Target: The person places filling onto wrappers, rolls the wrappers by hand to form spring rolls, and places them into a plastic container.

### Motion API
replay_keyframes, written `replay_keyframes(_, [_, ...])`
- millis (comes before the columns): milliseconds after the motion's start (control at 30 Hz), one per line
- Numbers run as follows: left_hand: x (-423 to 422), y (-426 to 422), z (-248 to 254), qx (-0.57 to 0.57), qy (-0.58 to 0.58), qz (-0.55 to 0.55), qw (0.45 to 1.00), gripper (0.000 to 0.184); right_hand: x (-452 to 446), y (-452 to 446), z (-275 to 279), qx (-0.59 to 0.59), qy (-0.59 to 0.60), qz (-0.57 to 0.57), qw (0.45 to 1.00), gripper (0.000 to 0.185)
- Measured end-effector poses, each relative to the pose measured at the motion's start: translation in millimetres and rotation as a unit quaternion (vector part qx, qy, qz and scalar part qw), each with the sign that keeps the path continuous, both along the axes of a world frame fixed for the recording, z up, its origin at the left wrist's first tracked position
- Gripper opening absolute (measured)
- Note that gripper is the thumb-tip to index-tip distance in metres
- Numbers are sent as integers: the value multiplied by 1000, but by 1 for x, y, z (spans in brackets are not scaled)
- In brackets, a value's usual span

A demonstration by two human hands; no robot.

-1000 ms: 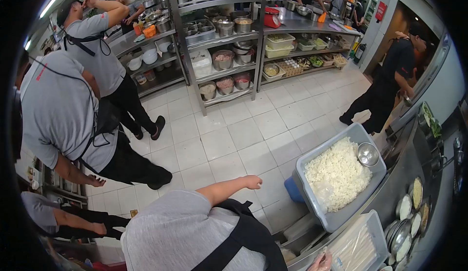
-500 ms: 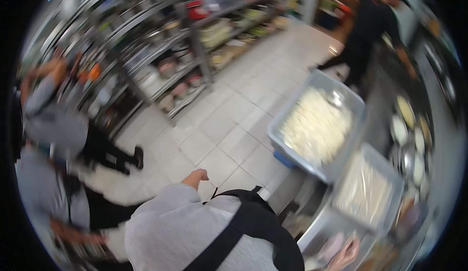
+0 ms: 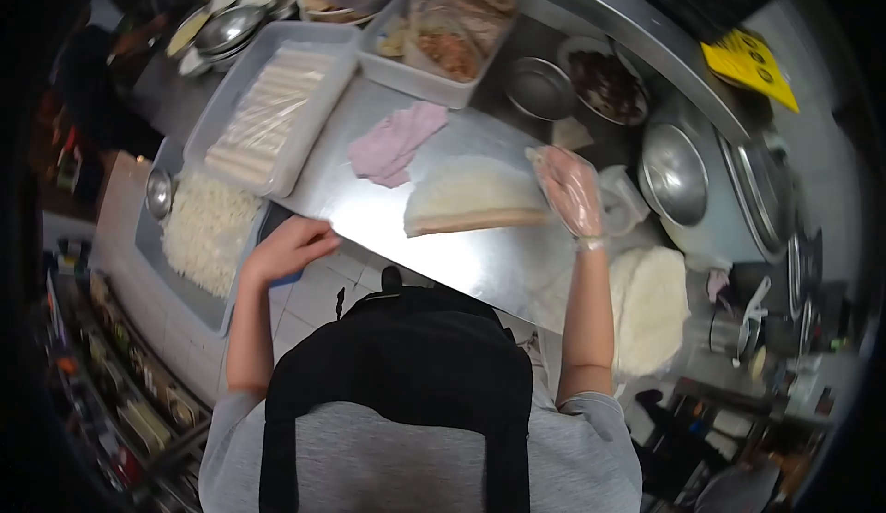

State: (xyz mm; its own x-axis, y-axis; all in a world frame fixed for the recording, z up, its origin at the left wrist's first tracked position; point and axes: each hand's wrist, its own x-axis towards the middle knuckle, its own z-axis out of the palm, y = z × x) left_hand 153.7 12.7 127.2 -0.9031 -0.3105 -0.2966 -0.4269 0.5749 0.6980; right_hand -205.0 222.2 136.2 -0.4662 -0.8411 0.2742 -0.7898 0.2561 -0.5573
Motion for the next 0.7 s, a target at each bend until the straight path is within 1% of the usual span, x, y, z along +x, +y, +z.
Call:
replay_keyframes(67, [-71,18,-2,-89,119,-88,985,30,-3,1,7,-21,-55,17,998,25])
replay_keyframes(100, [-103,31,-4,-55,132,-96,985,29,-9,-5,-4,-18,-58,12,998,25])
replay_keyframes(167, [-160,56,-30,-13,142,-132,981,28,-26,-17,-38,1,-153,30,988,25])
replay_keyframes(200, [-178,71,-54,-54,160,-129,977,29,-29,-24,-50,-1,-150,31,988,25])
replay_keyframes(233, [-188,81,-73,-97,178,-125,971,31,-32,-32,-61,17,-129,62,990,25])
replay_keyframes(267, [-188,86,-79,-98,181,-122,971,31,-36,-36,-66,36,-108,93,989,24])
replay_keyframes(300, [-184,90,-83,-135,166,-97,972,34,-41,-36,-66,37,-105,99,989,24])
replay_keyframes(333, [-178,92,-88,-172,149,-71,971,38,-44,-35,-67,64,-30,96,993,24])
replay_keyframes(367, [-167,91,-94,-181,186,-29,965,41,-45,-33,-69,89,42,93,991,25])
replay_keyframes(400, [-157,86,-97,-180,182,-22,967,41,-42,-27,-67,91,39,100,990,25])
replay_keyframes(467, [-140,82,-106,-203,188,1,961,40,-33,-4,-59,166,-69,103,978,28])
replay_keyframes(500, [-137,82,-109,-201,205,10,958,37,-32,6,-63,173,-71,112,976,28])
replay_keyframes(533, [-139,82,-108,-197,199,21,960,37,-31,15,-67,180,-49,155,970,28])
replay_keyframes(567, [-141,78,-107,-192,187,1,963,35,-28,21,-71,183,-29,197,963,29])
replay_keyframes(600, [-142,74,-104,-189,175,-20,966,33,-27,25,-76,184,-33,207,960,29])
replay_keyframes(667, [-143,68,-98,-195,158,-29,968,30,-25,33,-84,192,-9,175,966,29])
replay_keyframes(700, [-144,65,-97,-220,146,-36,964,30,-23,36,-84,190,-10,177,966,29])
